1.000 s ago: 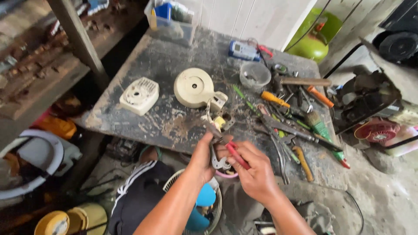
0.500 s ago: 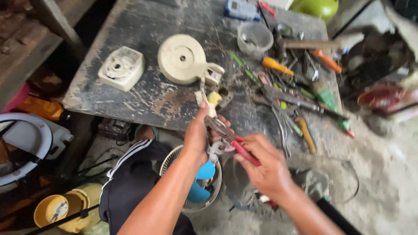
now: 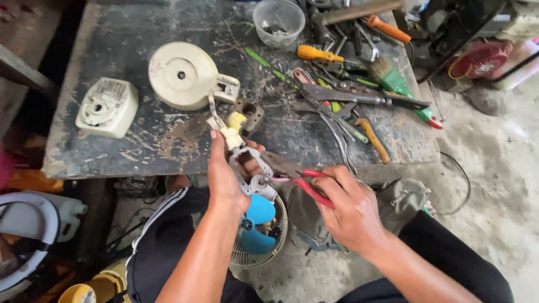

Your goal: Using pliers and other hand tools to shape and disassemble metal components of a small motor assembly.

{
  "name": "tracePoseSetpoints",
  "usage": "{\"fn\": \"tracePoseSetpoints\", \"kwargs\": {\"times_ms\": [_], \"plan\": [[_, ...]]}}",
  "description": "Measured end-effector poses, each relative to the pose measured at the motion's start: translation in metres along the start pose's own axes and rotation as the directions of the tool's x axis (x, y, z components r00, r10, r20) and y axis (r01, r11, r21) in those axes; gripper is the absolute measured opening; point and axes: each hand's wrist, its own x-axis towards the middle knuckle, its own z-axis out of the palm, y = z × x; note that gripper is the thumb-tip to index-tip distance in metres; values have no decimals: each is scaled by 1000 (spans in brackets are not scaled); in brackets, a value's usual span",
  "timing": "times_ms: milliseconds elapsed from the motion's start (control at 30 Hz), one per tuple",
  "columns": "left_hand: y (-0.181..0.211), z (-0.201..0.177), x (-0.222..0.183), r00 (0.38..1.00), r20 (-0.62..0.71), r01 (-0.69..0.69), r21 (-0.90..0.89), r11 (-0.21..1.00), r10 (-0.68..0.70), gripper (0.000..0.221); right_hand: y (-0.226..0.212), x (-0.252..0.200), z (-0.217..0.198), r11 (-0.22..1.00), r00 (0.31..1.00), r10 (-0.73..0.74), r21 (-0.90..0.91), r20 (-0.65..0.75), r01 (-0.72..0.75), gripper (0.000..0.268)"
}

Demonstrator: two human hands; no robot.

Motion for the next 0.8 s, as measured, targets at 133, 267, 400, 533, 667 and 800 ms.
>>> {"fn": "tracePoseSetpoints", "kwargs": {"times_ms": [133, 267, 400, 533, 667, 800], "plan": [[14, 15, -19, 993, -105, 45, -62, 997, -51, 77, -19, 15, -14, 994, 999, -8, 105, -46, 13, 11], [16, 13, -14, 985, -136, 108, -22, 994, -110, 85, -29, 13, -17, 971, 965, -229, -101, -127, 217, 19], [24, 14, -28, 983, -125, 129, -62, 990, -136, 83, -31, 9, -13, 962, 981, -182, -193, 69, 192, 26], [23, 7, -27, 990, -88, 103, -41, 994, -106, 86, -34, 29, -30, 967, 968, -245, -60, 53, 248, 12], [18, 4, -22, 989, -90, 114, -38, 993, -117, 91, -27, 31, -72, 975, 959, -214, 10, -187, 220, 18], [16, 3, -20, 988, -85, 121, -69, 990, -126, 91, -73, 55, -80, 895, 887, 324, 409, -328, -176, 18]]}}
